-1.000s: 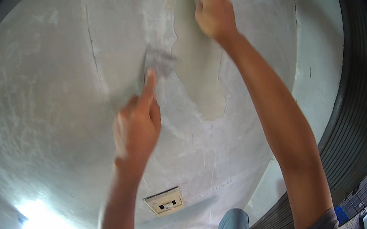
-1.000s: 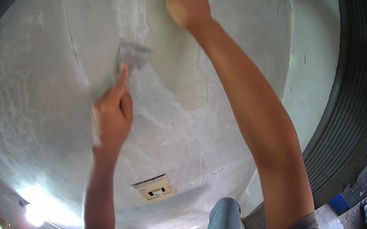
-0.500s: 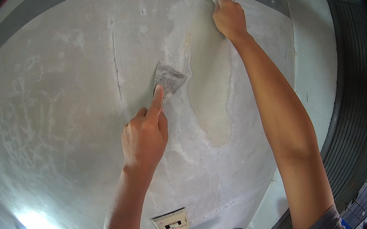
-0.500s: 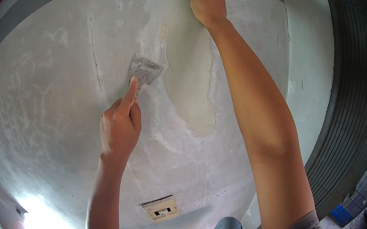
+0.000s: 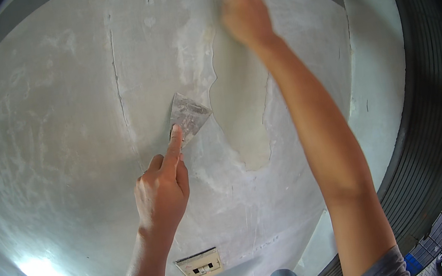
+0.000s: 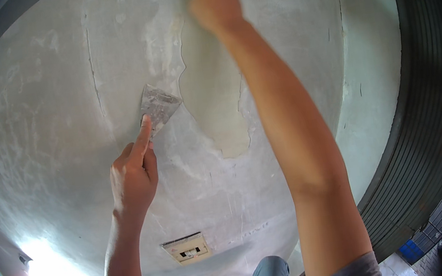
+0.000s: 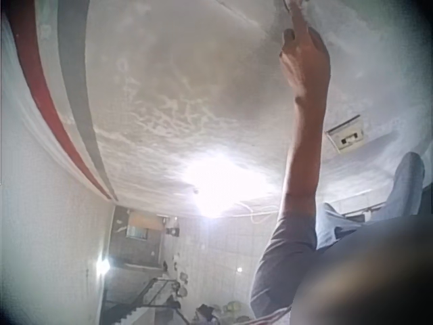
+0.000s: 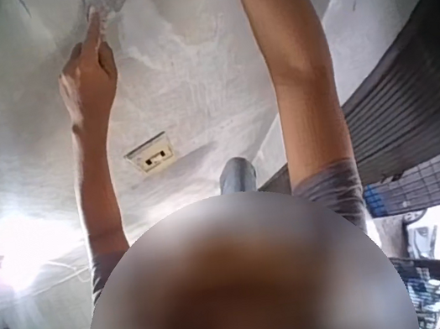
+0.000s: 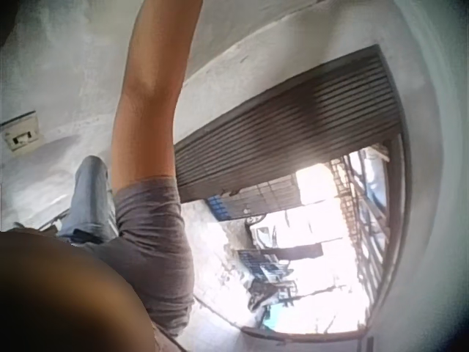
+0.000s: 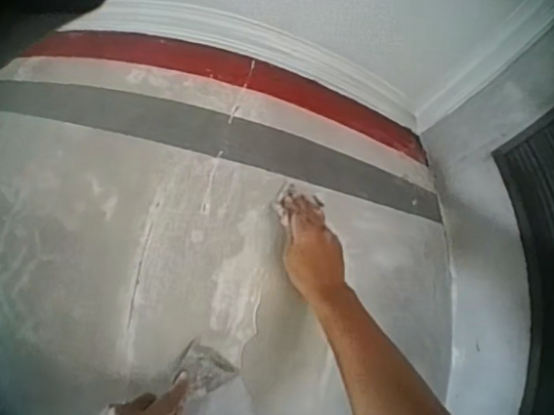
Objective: Scraping and sanding a damaged ceiling to prepare for repair.
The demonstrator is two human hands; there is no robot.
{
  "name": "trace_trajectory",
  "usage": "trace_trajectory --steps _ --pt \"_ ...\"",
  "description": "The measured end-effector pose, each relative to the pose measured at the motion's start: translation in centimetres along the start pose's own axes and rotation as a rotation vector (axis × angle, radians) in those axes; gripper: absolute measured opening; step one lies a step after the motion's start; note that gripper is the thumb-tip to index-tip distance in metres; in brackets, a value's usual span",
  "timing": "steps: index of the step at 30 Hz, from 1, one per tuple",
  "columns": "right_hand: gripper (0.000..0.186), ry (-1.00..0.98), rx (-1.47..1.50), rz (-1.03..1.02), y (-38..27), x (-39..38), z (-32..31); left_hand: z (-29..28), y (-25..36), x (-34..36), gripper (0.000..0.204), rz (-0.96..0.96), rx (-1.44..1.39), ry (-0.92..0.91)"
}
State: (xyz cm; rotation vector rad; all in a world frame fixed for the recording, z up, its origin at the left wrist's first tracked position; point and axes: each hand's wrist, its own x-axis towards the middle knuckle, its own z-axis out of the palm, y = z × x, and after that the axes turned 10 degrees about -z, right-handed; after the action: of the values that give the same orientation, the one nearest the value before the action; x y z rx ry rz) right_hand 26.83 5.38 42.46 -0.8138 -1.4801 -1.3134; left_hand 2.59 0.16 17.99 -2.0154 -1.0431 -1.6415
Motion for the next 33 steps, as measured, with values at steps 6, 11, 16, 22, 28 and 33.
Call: trace_trajectory --steps 6,11,16,22,28,33 --pt "0.041 0.317 -0.130 -0.084 6.1 -4.3 -0.3 -0.7 -0.5 -0.7 0.051 -0.007 -0.044 -0.007" --pt "0.042 0.270 0.129 -0.031 -0.2 -3.9 0.6 -0.6 -0.3 -0.2 0.051 -0.020 -0.031 -0.042" --pt "0.046 0.157 0.031 -0.390 -5.2 1.0 1.5 -0.3 0.0 0.8 0.051 0.010 -0.042 -0.007" --pt "0.051 0.228 0.024 -0.063 1.0 -5.1 -0.8 -0.2 -0.3 -0.6 0.052 -0.006 -0.090 -0.014" --pt "0.051 0.099 -0.037 0.321 -1.6 -19.3 -3.1 -1.0 0.2 -0.9 0.052 -0.046 -0.061 -0.047" --pt "0.053 0.098 -0.075 0.086 -0.2 -16.6 -3.2 -0.6 0.7 -1.0 0.052 -0.027 -0.033 -0.066"
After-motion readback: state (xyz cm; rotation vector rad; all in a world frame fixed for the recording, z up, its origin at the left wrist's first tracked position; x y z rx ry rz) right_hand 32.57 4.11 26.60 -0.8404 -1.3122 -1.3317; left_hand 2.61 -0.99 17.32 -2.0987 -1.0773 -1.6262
